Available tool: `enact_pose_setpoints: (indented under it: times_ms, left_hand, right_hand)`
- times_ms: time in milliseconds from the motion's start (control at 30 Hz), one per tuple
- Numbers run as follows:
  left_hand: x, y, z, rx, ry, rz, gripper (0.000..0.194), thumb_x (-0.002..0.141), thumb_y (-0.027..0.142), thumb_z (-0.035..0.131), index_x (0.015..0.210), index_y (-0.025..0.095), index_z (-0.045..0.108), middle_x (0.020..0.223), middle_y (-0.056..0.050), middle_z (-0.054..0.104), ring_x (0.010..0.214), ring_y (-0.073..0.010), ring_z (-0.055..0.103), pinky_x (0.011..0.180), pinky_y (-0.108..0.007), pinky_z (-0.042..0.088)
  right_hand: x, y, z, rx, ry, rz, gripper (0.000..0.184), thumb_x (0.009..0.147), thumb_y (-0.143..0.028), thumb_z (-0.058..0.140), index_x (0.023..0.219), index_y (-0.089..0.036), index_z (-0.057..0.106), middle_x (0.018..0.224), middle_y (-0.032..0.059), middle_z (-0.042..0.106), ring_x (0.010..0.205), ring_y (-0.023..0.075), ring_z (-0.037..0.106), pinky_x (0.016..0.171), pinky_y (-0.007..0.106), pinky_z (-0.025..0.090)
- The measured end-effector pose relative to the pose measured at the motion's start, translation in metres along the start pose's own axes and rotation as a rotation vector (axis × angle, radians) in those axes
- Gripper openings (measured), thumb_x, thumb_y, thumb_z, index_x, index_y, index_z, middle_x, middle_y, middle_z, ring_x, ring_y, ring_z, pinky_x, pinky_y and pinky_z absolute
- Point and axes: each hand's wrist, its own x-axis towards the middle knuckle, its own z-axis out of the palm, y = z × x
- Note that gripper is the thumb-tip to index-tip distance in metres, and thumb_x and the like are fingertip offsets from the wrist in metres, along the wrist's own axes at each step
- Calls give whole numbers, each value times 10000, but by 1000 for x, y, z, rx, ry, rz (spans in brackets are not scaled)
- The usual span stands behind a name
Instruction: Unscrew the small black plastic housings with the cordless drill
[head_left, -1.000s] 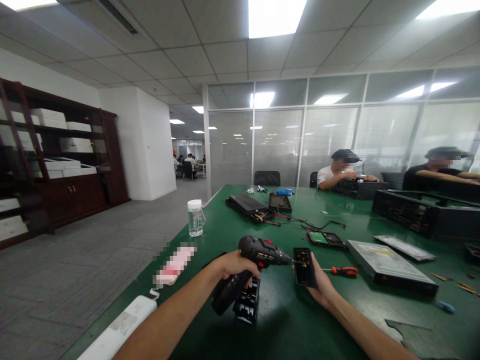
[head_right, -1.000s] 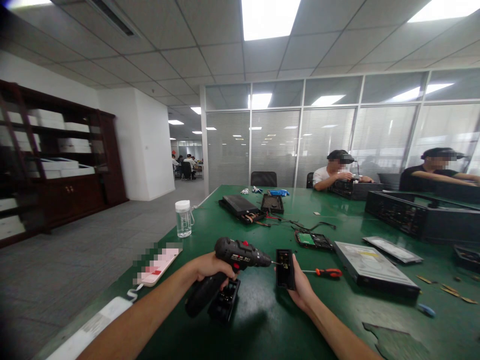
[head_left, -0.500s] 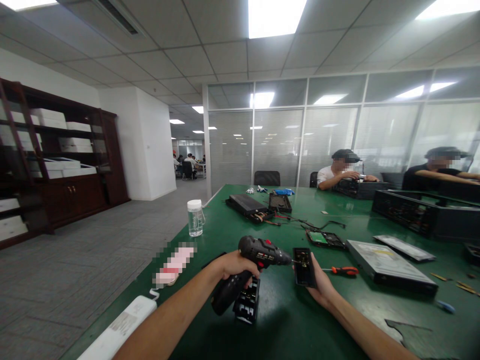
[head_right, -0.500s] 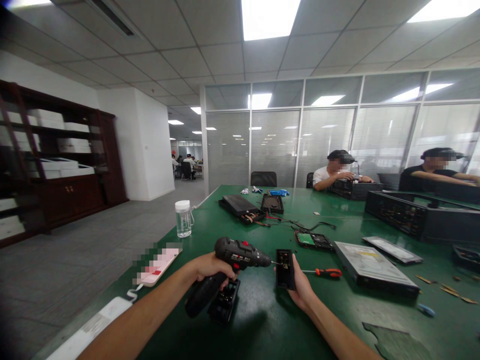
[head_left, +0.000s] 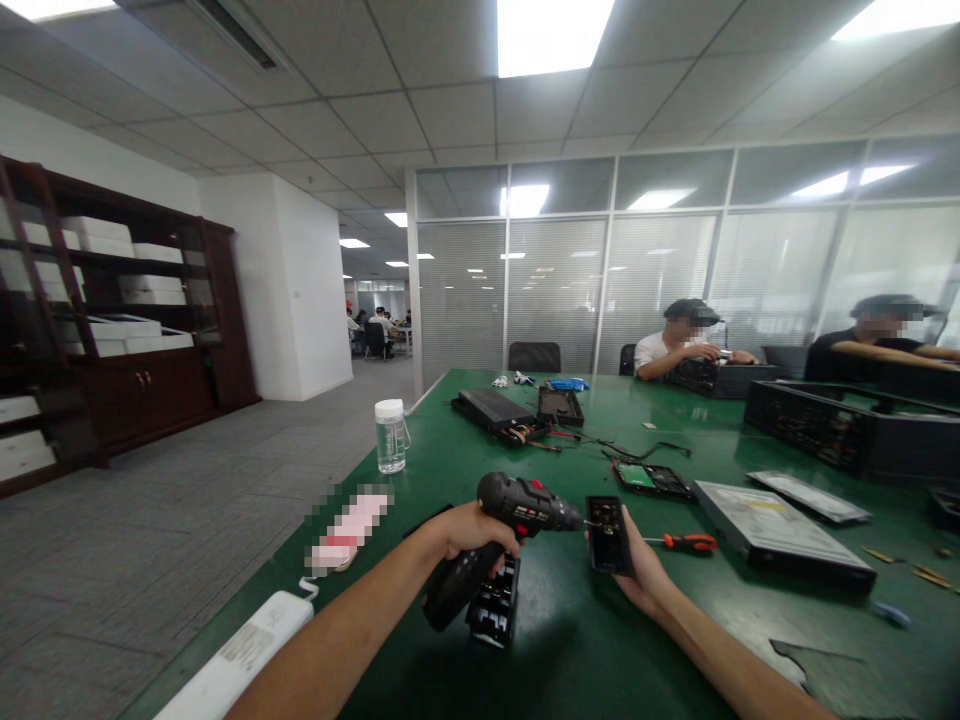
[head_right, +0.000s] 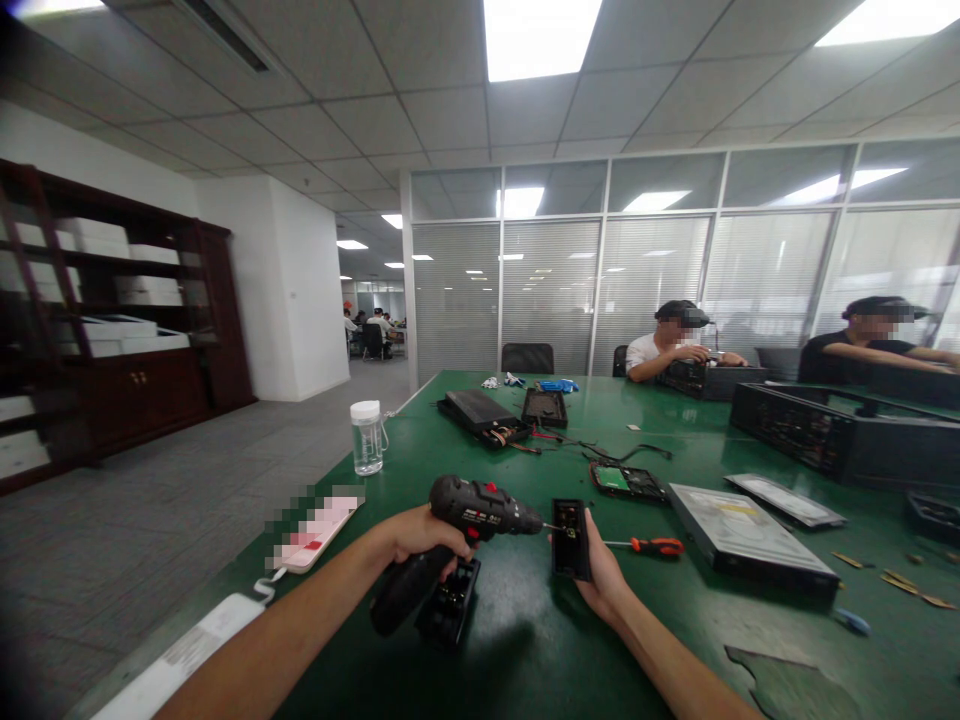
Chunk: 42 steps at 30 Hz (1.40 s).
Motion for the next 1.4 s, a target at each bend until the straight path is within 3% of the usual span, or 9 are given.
enact_pose_setpoints:
  times_ms: [367,1200,1400]
  left_hand:
    - [0,-1,-1,14,-3,-15,254,531,248,633,745,118,594,469,2,528,423,-131,499,445,-255,403]
    - [-2,2,0,-23,-5,18,277,509,225,641,761,122,593,588,-10,560,458,-117,511,459,-249,405]
    - [-2,3,1,6,-14,-5,255,523,232,629,751,125,588,481,8,523,427,-124,500,450,-248,396]
  right_hand:
    - [-3,-1,3,-1,5,-7,353,724,-489,542,877,-180,615,786,57,662,708,194,612,664,314,487]
    - [-1,0,0,-28,2,-14,369,728,-502,525,867,-172,614,750,61,651,685,182,604,659,297,480]
    - [-1,0,1,-32,21,-10,367,725,-506,527,879,-182,608,765,54,653,701,187,609,657,304,485]
